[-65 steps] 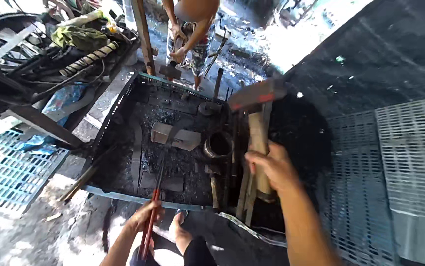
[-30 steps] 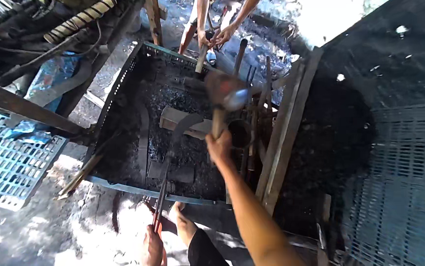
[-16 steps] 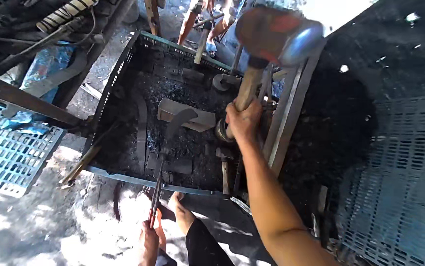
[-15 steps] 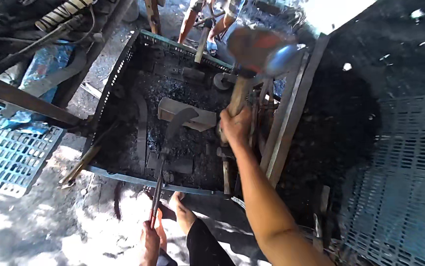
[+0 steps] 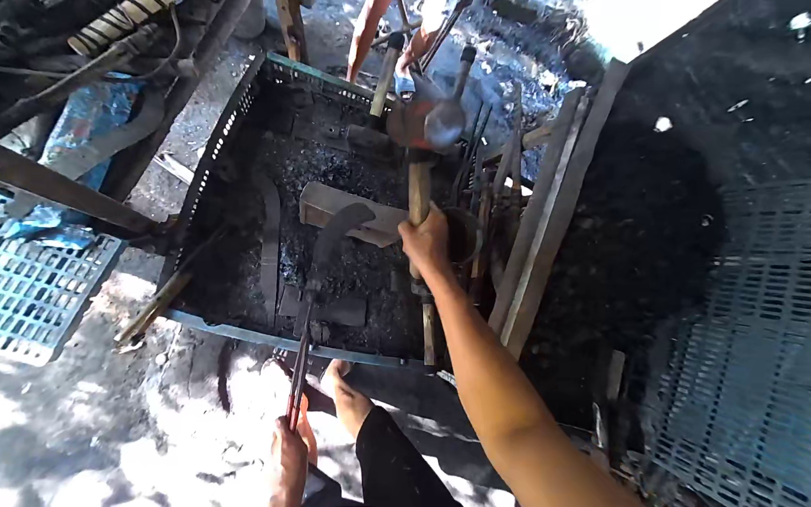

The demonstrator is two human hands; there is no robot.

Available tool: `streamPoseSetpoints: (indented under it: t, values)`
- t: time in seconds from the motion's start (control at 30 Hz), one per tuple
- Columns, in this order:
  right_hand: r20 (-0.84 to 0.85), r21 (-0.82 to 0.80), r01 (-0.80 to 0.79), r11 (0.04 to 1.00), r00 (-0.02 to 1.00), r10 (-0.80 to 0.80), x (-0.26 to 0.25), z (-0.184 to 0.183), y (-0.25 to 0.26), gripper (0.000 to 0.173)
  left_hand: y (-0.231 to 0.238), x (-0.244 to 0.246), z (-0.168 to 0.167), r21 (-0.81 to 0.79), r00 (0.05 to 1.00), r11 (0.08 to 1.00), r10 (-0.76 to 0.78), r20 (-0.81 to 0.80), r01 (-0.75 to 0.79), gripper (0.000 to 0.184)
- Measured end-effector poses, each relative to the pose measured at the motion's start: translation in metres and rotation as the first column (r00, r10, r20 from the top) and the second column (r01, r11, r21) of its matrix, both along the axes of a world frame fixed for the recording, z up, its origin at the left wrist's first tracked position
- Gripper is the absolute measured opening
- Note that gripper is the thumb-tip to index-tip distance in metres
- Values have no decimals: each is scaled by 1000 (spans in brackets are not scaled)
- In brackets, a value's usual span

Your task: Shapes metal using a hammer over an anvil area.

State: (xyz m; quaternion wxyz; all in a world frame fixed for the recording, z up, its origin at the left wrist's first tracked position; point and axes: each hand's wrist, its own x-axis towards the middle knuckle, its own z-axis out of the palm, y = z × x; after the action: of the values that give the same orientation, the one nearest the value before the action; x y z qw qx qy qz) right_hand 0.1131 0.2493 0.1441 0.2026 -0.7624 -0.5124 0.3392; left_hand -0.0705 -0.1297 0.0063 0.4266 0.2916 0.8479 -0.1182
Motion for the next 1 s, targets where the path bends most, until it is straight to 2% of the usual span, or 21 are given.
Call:
streamPoseSetpoints:
  t: [0.07, 0.1, 0.13, 0.17, 0.23, 0.33, 0.4, 0.5, 0.53, 0.67, 0.77, 0.87, 0.93, 0.97, 1.0]
  values:
    - [-34, -211, 18, 977, 999, -26, -4, -67, -4, 36, -3, 0, -4, 9, 1000, 1000, 2, -10, -2, 37]
    - [-70, -325, 7, 946, 997, -32, -5, -87, -5, 36, -5, 2, -5, 16, 1000, 1000, 2, -11, -2, 36]
    - [-105, -379, -2, 926, 994, -41, -7, -88, -4, 36, -7, 4, -4, 27, 1000, 1000, 2, -12, -2, 35]
    - [-127, -365, -14, 931, 991, -35, -10, -72, 1, 38, -4, 3, -4, 40, 1000, 999, 1, -17, 0, 35]
    - [-161, -259, -48, 965, 987, 6, -11, -28, 2, 39, -9, 5, -7, 43, 999, 999, -7, -32, 8, 35]
    - [-157, -127, -43, 991, 987, 23, -10, -8, -7, 33, -8, 6, -5, 42, 1000, 999, 17, 0, -17, 36]
    - [-123, -128, -35, 991, 992, 19, -12, -28, -5, 32, -6, 5, -6, 43, 1000, 999, 26, 3, -26, 37]
    - [-162, -357, -5, 934, 985, -57, -9, -100, -6, 37, -9, 4, -8, 54, 1000, 998, 22, -8, -22, 36]
    - [-189, -406, 19, 914, 976, -104, -9, -111, -6, 38, -10, 4, -7, 52, 1000, 998, 23, -8, -22, 36]
    - [-235, -331, 95, 939, 955, -179, -6, -74, -5, 37, -7, 2, -5, 33, 999, 999, 27, -17, -27, 36]
    - [-168, -333, 137, 933, 965, -202, 14, -78, -17, 36, 8, -3, 6, 56, 1000, 998, -10, 16, 9, 36]
    - [-11, -426, 164, 890, 983, -186, 28, -109, -32, 34, 44, -12, 42, 118, 977, 993, -20, 212, -6, 36]
    - [-8, -414, 197, 889, 976, -219, 33, -125, -39, 33, 78, -19, 78, 145, 895, 983, 41, 444, -116, 31]
    - [-19, -409, 202, 890, 973, -230, 34, -127, -41, 33, 94, -20, 95, 123, 791, 961, 127, 598, -247, 24]
    - [-22, -421, 202, 884, 972, -233, 36, -128, -42, 34, 109, -19, 117, 0, 595, 906, 277, 754, -422, 18]
